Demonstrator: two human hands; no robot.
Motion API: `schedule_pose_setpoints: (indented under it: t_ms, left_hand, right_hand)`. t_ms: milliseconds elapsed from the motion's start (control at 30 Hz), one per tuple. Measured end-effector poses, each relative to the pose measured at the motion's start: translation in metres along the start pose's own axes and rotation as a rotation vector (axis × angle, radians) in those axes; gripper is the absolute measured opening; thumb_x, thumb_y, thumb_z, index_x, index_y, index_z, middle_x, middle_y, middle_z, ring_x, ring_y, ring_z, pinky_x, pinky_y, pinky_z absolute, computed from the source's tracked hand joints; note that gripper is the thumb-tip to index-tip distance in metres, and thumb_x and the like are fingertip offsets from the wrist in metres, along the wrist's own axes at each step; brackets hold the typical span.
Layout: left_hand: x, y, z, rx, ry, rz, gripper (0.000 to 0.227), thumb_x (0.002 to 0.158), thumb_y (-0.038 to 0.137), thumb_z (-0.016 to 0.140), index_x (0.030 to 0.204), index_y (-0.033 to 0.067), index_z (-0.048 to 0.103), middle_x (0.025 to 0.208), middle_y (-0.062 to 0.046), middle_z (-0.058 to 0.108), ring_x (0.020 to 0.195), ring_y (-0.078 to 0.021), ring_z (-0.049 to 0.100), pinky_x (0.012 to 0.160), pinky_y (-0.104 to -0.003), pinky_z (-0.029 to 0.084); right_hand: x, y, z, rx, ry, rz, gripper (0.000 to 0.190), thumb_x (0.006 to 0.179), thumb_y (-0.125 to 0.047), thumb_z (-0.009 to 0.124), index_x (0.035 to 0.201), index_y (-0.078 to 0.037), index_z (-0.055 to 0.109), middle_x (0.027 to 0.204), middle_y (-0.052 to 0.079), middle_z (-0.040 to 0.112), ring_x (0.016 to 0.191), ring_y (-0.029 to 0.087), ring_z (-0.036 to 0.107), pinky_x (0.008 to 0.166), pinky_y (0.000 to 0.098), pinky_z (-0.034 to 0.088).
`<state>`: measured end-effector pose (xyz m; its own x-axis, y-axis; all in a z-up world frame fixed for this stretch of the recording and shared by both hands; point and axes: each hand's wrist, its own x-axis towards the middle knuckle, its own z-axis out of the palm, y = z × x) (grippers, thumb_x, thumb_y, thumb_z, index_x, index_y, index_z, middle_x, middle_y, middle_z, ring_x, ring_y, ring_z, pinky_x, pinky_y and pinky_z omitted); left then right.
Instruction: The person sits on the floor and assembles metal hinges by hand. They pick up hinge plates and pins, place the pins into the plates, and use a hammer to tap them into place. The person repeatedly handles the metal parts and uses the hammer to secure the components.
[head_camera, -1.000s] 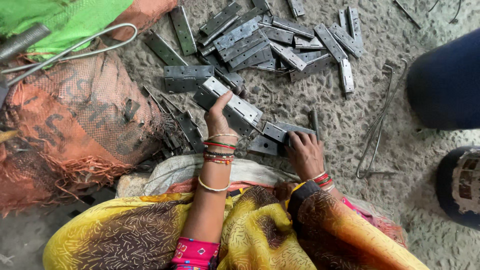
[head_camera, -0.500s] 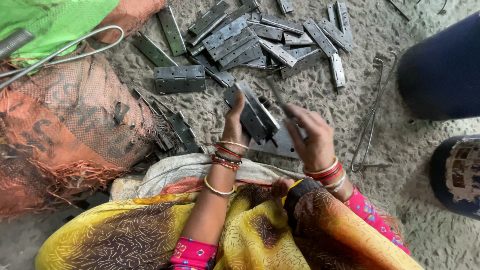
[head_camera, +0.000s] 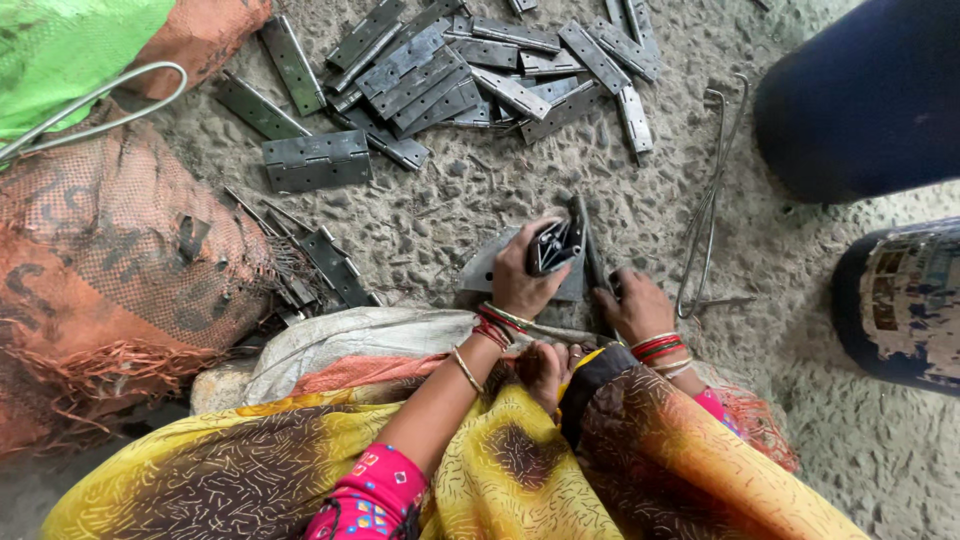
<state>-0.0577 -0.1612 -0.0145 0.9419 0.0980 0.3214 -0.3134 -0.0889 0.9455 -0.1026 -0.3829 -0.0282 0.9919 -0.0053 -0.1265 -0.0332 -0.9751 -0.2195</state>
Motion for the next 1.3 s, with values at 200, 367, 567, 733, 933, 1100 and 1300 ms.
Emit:
schedule_pose_setpoints:
  t_ms: [200, 367, 567, 733, 933, 1100, 1300]
  left_hand:
    - [-0.009, -0.017, -0.002, 0.001, -0.053, -0.023, 0.052, 0.082, 0.016, 0.081, 0.13, 0.0137, 0.062, 0.112, -0.012, 0.077, 0.099, -0.0226, 0.078, 0.085, -0.034, 0.063]
    - [-0.006, -0.017, -0.004, -0.042, -0.042, -0.082, 0.05, 0.087, 0.021, 0.08, 0.132, 0.0127, 0.061, 0.103, -0.011, 0.078, 0.091, -0.0199, 0.079, 0.076, -0.033, 0.063]
    - [-0.007, -0.023, -0.003, 0.017, -0.048, -0.091, 0.049, 0.088, 0.021, 0.08, 0.132, 0.0124, 0.06, 0.1, -0.01, 0.078, 0.088, -0.0198, 0.079, 0.075, -0.032, 0.064]
    - [-0.009, -0.027, -0.001, -0.018, -0.037, -0.034, 0.051, 0.087, 0.021, 0.08, 0.132, 0.0119, 0.06, 0.109, -0.014, 0.077, 0.096, -0.0244, 0.079, 0.081, -0.035, 0.063]
    - [-0.017, -0.043, 0.0, 0.115, -0.123, -0.027, 0.054, 0.082, 0.023, 0.084, 0.128, 0.0117, 0.059, 0.107, -0.015, 0.073, 0.098, -0.0322, 0.074, 0.087, -0.04, 0.06]
    - [-0.014, -0.027, -0.002, 0.051, -0.069, 0.009, 0.054, 0.079, 0.016, 0.079, 0.131, 0.0143, 0.062, 0.117, -0.014, 0.075, 0.105, -0.0308, 0.074, 0.089, -0.039, 0.061]
    - [-0.003, -0.021, -0.006, 0.022, -0.056, 0.014, 0.052, 0.082, 0.018, 0.079, 0.13, 0.0146, 0.061, 0.114, -0.012, 0.075, 0.099, -0.0286, 0.077, 0.085, -0.037, 0.062]
  right_hand:
    - [0.005, 0.028, 0.044, -0.05, 0.046, 0.031, 0.04, 0.089, -0.039, 0.071, 0.098, -0.003, 0.059, 0.089, 0.02, 0.067, 0.081, 0.043, 0.065, 0.07, 0.0518, 0.051]
    - [0.004, -0.009, -0.014, 0.866, -0.063, 0.466, 0.018, 0.101, -0.022, 0.056, 0.098, -0.005, 0.061, 0.071, 0.006, 0.062, 0.052, 0.016, 0.055, 0.044, 0.033, 0.045]
    - [-0.042, -0.047, -0.202, 1.136, 0.684, -0.216, 0.021, 0.114, -0.022, 0.057, 0.113, -0.001, 0.06, 0.081, 0.008, 0.066, 0.057, 0.015, 0.06, 0.051, 0.0275, 0.049]
    - [-0.031, -0.03, -0.18, 1.012, 0.893, -0.546, 0.023, 0.111, -0.026, 0.058, 0.111, -0.003, 0.063, 0.072, 0.008, 0.062, 0.053, 0.015, 0.056, 0.05, 0.0295, 0.047]
    - [-0.033, -0.063, -0.089, 0.337, -0.183, -0.182, 0.026, 0.106, -0.031, 0.058, 0.108, -0.006, 0.065, 0.061, 0.007, 0.059, 0.049, 0.016, 0.051, 0.048, 0.0318, 0.045]
    - [-0.05, -0.088, -0.182, 0.67, 0.028, -0.148, 0.027, 0.11, -0.026, 0.053, 0.11, -0.004, 0.068, 0.064, 0.004, 0.054, 0.052, 0.009, 0.046, 0.047, 0.0274, 0.039]
    - [-0.046, -0.076, -0.179, 1.152, 0.857, -0.502, 0.04, 0.113, -0.037, 0.053, 0.115, 0.001, 0.064, 0.067, 0.004, 0.054, 0.046, 0.009, 0.045, 0.047, 0.0296, 0.038]
